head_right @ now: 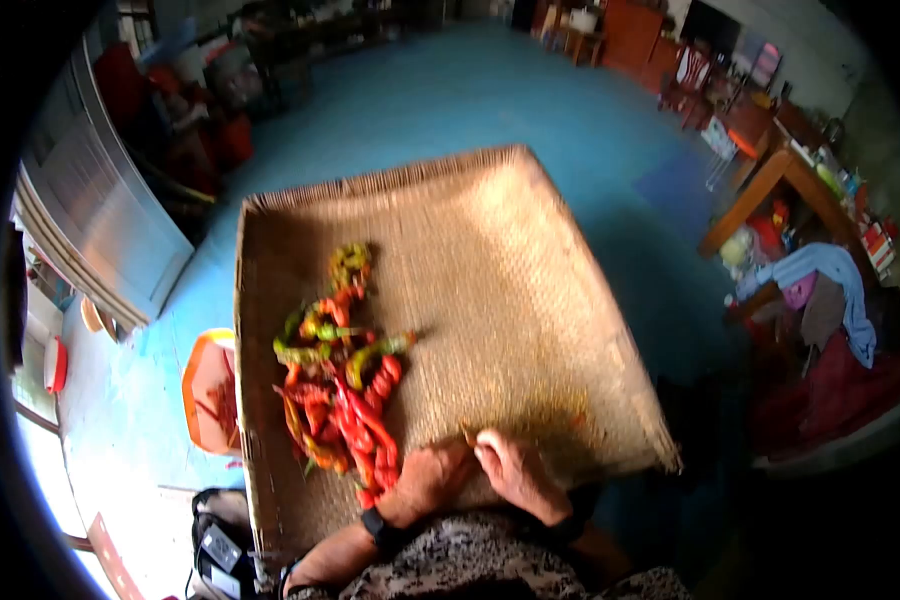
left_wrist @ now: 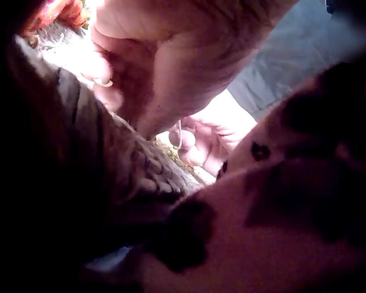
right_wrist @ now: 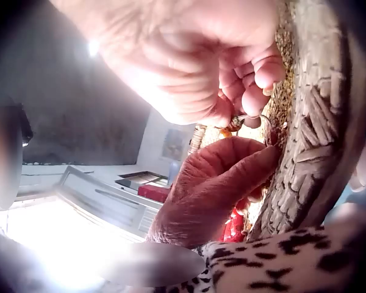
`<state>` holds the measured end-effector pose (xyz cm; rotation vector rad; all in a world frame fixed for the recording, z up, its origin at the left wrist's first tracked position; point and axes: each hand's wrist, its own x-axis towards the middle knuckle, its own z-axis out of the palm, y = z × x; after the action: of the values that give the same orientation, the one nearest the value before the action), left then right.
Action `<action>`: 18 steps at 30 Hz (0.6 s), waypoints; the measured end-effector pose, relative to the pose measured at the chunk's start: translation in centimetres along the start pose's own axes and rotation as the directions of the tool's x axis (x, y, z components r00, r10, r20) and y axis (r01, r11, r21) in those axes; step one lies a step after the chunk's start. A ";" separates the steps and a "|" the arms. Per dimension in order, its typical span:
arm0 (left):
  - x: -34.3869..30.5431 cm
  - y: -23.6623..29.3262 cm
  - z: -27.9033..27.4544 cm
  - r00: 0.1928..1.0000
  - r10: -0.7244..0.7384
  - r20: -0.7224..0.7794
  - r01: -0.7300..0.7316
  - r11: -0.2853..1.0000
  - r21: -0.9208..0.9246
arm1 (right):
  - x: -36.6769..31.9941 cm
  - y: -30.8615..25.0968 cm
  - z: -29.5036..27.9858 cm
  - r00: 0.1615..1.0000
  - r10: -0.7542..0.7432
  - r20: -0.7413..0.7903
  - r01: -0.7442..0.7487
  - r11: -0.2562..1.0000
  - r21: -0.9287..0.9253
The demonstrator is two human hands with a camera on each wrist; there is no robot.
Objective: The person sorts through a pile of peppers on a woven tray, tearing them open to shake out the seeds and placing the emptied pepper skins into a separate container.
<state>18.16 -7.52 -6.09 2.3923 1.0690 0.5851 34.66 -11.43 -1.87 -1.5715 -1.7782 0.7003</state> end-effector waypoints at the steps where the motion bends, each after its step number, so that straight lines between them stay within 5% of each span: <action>1: -0.1 -0.1 0.3 1.000 0.003 0.011 -0.003 1.000 0.016 | 0.0 0.3 0.2 1.000 -0.017 -0.009 0.017 1.000 0.002; 8: -0.3 0.0 -1.2 0.995 -0.049 0.088 0.053 0.998 -0.041 | 0.0 0.4 -0.4 0.998 0.006 -0.068 0.000 0.996 0.087; 10: -0.1 0.4 -2.0 0.980 -0.190 0.054 0.197 0.906 -0.376 | 0.1 0.5 -0.3 0.996 0.017 -0.086 -0.009 0.996 0.091; 11: 0.1 0.7 -2.3 0.980 -0.190 0.053 0.196 0.908 -0.371 | 0.0 0.6 -0.2 0.996 0.013 -0.086 -0.003 0.993 0.116; 14: 1.2 1.6 -3.1 0.920 -0.324 0.219 0.345 0.405 -0.847 | -0.3 0.6 -0.4 0.996 0.019 -0.082 -0.005 0.987 0.162; 18: 3.2 2.4 -3.4 0.976 -0.205 0.071 0.190 0.649 -0.736 | -0.1 -0.6 -1.6 0.995 0.059 -0.085 -0.041 0.980 0.194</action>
<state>19.63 -5.68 -1.42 1.5275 0.8501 0.7799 35.55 -11.68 -0.39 -1.4977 -1.5612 0.7880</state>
